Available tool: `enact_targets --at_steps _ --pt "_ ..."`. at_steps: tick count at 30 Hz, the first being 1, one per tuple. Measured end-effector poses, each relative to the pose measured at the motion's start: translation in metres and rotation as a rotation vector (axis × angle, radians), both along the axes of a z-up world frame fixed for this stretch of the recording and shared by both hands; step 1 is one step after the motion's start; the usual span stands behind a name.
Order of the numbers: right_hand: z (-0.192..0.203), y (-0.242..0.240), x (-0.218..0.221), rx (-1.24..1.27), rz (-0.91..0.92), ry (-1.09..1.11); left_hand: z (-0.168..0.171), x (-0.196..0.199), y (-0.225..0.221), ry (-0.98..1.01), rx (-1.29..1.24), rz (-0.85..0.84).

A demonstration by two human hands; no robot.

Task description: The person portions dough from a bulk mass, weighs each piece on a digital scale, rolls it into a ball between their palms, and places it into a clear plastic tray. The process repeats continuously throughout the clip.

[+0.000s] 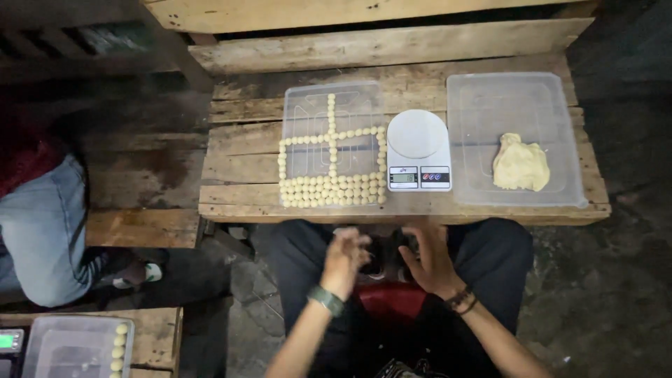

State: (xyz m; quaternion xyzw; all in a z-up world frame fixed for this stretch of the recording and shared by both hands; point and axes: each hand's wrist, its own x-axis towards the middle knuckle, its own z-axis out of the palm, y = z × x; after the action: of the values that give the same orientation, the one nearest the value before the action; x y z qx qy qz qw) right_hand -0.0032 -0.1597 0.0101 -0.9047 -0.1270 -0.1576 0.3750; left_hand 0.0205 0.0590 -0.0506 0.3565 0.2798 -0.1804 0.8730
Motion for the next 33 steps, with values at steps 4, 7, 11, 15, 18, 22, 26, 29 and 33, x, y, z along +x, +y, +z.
enact_targets --at_steps 4,7,11,15,18,22,26,29,33 --pt "-0.082 -0.008 -0.019 0.043 0.102 0.241 0.046 0.14 0.048 -0.617 0.888 -0.305" --pt "-0.138 -0.007 -0.033 0.033 0.139 0.48 0.057 0.243 0.057 -0.661 1.195 -0.49" --pt "-0.154 0.004 -0.032 0.091 0.162 0.722 0.046 0.361 0.052 -0.463 1.201 -0.735" --pt "-0.155 0.006 -0.039 0.003 0.075 0.874 -0.025 0.451 0.052 -0.621 1.319 -0.654" --pt "-0.167 0.008 -0.044 0.089 0.023 0.679 -0.055 0.484 0.047 -0.676 1.467 -0.488" --pt "-0.164 0.008 -0.037 0.066 -0.013 0.908 -0.072 0.499 0.036 -0.776 1.562 -0.348" --pt "-0.171 0.009 -0.043 0.193 -0.017 1.023 -0.049 0.493 0.026 -0.609 1.638 -0.561" --pt "-0.17 0.007 -0.043 0.249 0.019 0.953 -0.05 0.496 0.024 -0.645 1.699 -0.626" --pt "-0.164 0.01 -0.038 0.175 0.038 1.196 -0.055 0.496 0.028 -0.723 1.625 -0.622"
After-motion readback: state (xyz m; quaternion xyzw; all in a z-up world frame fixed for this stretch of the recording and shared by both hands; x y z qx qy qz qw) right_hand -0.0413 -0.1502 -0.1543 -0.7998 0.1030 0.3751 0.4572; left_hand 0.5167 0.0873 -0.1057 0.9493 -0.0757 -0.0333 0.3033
